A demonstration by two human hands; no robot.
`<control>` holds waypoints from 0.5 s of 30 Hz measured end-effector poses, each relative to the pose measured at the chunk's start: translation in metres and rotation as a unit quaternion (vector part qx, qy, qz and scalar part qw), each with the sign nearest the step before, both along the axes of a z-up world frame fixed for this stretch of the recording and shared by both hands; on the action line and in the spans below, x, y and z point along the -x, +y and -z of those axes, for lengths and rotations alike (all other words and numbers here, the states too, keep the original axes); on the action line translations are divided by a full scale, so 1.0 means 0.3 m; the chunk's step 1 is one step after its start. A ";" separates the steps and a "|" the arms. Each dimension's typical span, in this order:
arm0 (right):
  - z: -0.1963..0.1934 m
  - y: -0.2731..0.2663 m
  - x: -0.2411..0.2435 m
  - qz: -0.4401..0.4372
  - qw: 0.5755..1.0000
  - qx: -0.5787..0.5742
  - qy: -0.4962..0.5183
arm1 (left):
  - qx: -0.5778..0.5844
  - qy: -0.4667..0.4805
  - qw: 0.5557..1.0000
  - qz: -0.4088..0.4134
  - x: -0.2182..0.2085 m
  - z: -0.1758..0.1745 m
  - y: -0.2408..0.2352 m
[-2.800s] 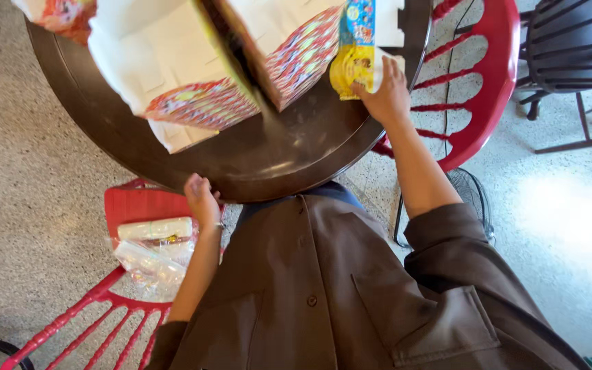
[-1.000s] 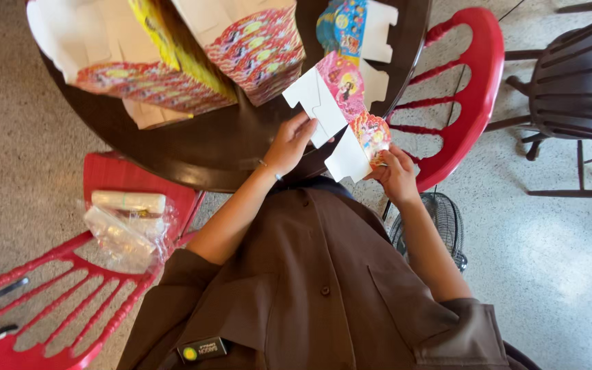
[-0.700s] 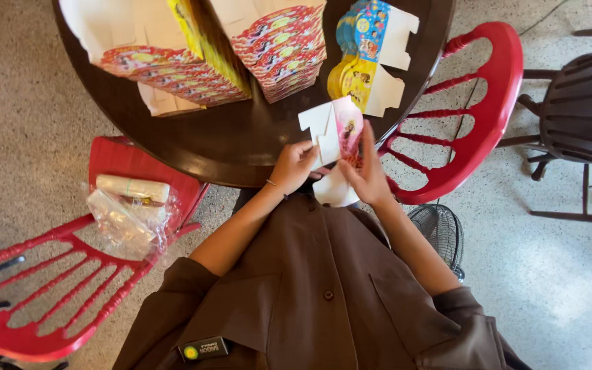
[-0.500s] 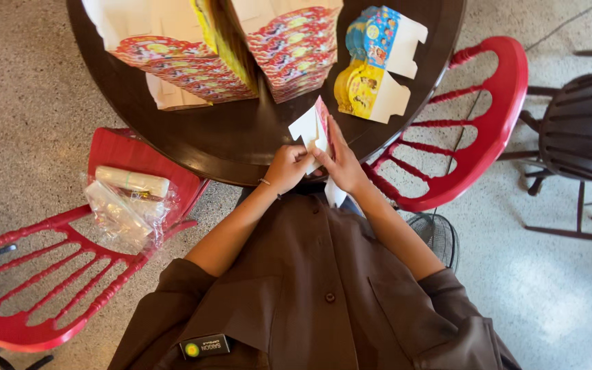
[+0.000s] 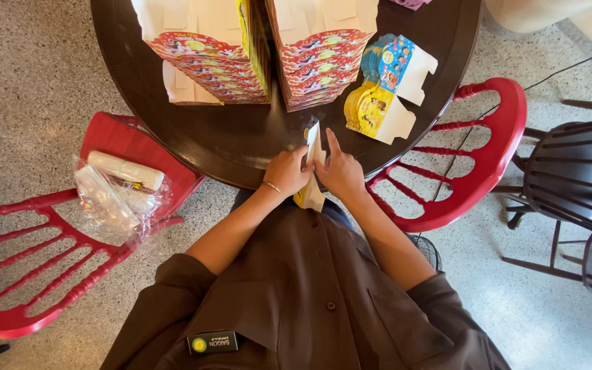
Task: The person repeatedly picks up flat-packed paper boxes from a table, folds them into upright containers, and stacks them. The process is repeated for multiple boxes throughout the clip.
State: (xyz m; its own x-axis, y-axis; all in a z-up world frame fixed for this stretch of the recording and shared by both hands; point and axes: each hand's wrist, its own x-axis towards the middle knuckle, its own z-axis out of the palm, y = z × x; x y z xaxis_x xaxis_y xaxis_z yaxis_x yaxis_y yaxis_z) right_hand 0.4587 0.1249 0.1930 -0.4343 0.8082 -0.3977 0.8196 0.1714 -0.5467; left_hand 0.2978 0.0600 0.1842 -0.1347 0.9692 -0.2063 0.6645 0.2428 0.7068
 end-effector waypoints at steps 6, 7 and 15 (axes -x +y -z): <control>-0.024 0.029 0.016 -0.022 0.996 -0.079 0.029 | -0.049 0.090 0.995 0.018 0.029 -0.072 0.027; -0.042 0.046 0.012 -0.006 0.996 -0.078 0.036 | -0.051 0.072 0.996 0.009 0.042 -0.092 0.033; -0.172 0.110 -0.074 -0.117 0.992 -0.046 -0.030 | -0.012 0.105 0.989 0.103 0.178 -0.163 0.000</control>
